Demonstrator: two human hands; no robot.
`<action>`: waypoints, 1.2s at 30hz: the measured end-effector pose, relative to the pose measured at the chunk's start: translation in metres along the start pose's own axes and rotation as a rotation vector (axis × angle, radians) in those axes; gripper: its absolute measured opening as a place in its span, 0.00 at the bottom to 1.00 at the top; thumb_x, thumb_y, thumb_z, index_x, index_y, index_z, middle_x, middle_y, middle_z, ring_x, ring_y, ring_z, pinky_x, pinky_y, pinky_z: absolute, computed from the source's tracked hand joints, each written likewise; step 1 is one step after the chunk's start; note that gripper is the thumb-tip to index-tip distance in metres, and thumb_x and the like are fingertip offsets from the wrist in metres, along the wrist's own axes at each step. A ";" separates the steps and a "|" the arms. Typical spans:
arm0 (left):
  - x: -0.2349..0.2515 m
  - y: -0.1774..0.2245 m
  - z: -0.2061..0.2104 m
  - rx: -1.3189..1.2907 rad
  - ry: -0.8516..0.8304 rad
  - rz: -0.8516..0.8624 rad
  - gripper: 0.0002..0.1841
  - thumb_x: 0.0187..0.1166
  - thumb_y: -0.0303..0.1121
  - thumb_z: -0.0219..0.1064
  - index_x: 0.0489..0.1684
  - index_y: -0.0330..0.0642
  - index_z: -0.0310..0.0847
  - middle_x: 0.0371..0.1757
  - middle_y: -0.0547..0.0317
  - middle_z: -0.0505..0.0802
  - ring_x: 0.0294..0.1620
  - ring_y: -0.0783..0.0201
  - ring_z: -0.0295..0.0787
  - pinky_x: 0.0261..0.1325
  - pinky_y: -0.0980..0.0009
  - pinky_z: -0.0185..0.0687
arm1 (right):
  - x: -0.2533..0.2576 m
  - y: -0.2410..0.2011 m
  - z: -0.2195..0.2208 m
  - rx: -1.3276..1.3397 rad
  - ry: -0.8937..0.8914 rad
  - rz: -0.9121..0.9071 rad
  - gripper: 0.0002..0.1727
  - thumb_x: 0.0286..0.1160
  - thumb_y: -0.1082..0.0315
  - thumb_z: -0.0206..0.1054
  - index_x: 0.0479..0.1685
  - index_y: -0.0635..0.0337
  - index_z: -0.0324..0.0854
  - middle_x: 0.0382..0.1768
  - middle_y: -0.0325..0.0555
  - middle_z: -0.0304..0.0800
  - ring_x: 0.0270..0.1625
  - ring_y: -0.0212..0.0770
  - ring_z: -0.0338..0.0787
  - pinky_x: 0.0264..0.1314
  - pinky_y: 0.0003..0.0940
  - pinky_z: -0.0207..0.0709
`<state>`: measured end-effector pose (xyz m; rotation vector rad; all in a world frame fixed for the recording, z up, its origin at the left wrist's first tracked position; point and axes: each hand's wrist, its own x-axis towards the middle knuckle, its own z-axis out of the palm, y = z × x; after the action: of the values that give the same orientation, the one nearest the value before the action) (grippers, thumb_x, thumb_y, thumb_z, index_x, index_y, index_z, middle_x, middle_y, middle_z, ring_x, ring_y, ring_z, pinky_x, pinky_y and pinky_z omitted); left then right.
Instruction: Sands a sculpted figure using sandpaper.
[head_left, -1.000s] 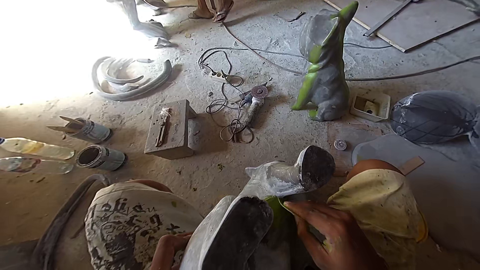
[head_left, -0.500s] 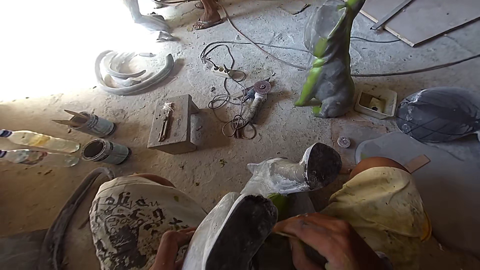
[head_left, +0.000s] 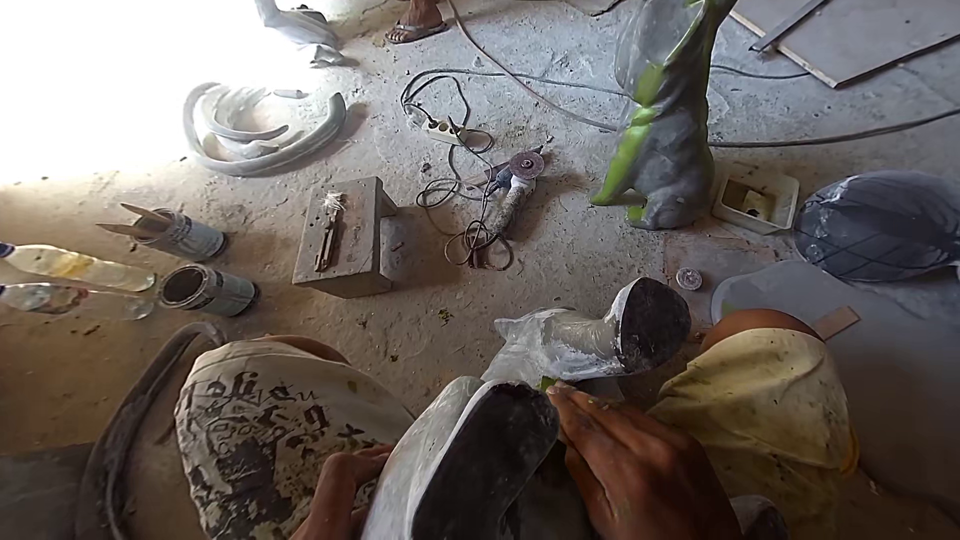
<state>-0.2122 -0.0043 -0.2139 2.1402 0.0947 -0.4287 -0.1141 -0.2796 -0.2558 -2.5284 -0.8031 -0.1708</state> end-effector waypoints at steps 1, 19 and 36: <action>-0.001 0.000 0.000 0.003 0.002 0.001 0.62 0.44 0.59 0.89 0.75 0.28 0.54 0.71 0.28 0.78 0.71 0.45 0.82 0.70 0.47 0.82 | 0.000 -0.001 -0.001 0.025 -0.011 -0.005 0.17 0.80 0.65 0.62 0.61 0.49 0.92 0.61 0.37 0.96 0.59 0.35 0.95 0.55 0.29 0.88; 0.000 0.000 0.001 0.034 -0.002 0.005 0.63 0.43 0.60 0.89 0.74 0.27 0.53 0.70 0.27 0.77 0.72 0.43 0.81 0.71 0.46 0.80 | 0.002 0.001 -0.025 0.252 -0.255 -0.320 0.14 0.87 0.68 0.59 0.56 0.47 0.91 0.60 0.35 0.95 0.64 0.38 0.91 0.59 0.32 0.82; 0.007 0.000 -0.010 -0.068 0.028 -0.009 0.59 0.50 0.57 0.88 0.77 0.31 0.55 0.71 0.36 0.80 0.64 0.51 0.88 0.59 0.51 0.91 | -0.006 0.036 -0.041 0.586 0.013 -0.100 0.15 0.84 0.69 0.60 0.59 0.57 0.90 0.56 0.44 0.96 0.61 0.37 0.93 0.67 0.38 0.87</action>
<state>-0.2031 0.0035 -0.2111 2.0804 0.1331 -0.3949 -0.0974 -0.3278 -0.2362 -1.9376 -0.8301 0.0174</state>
